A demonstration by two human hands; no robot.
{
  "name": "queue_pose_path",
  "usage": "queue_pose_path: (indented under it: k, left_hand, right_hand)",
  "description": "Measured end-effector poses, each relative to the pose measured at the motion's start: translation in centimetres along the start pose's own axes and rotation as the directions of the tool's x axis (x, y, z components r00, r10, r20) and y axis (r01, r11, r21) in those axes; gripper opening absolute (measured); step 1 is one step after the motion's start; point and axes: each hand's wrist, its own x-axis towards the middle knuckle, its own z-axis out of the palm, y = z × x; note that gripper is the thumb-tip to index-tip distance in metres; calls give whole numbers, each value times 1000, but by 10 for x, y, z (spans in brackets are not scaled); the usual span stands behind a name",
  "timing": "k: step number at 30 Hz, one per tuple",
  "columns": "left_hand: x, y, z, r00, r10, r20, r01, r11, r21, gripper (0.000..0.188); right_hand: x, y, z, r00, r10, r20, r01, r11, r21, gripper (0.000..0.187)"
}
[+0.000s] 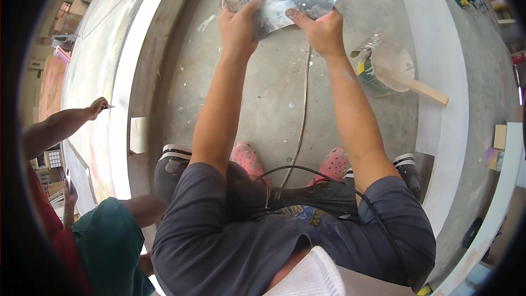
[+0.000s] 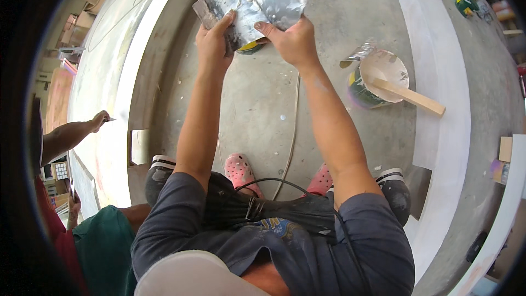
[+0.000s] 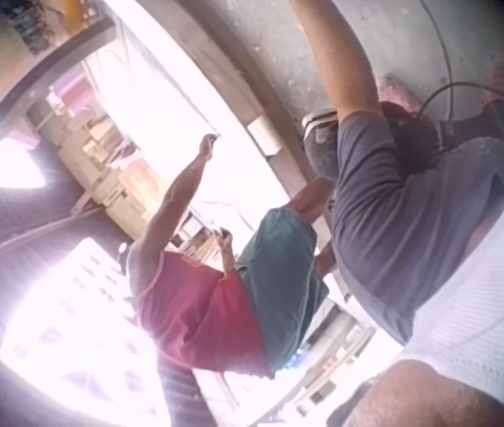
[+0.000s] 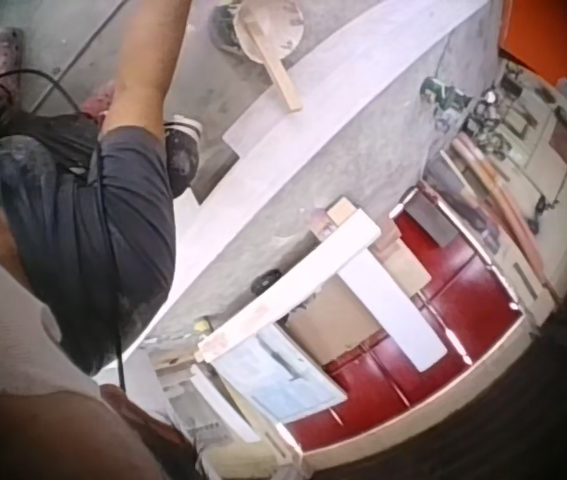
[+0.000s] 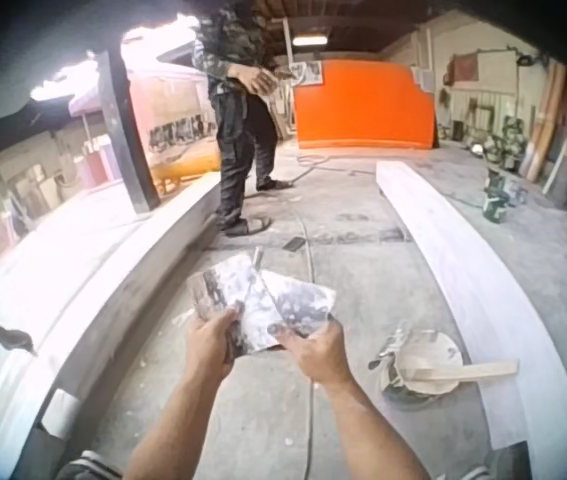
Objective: Applying putty or wood filler to a curved white structural component using metal spatulas.
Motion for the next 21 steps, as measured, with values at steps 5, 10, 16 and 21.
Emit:
queue_pose_path:
  k: [5, 10, 16, 21]
  left_hand:
    - [0, 4, 12, 998, 62, 25, -64, 994, 90, 28]
    - [-1, 14, 7, 977, 195, 86, -211, 942, 261, 18]
    - [-13, 26, 13, 914, 359, 191, -384, 605, 698, 26]
    - [-14, 17, 10, 922, 326, 210, -386, 715, 583, 23]
  right_hand:
    - [-3, -15, 1, 997, 70, 17, -72, 963, 259, 20]
    - [2, 2, -5, 983, 126, 136, -136, 988, 68, 17]
    - [4, -6, -23, 933, -117, 339, 250, 890, -382, 21]
    - [-2, -25, -16, 894, 299, 334, -160, 909, -386, 33]
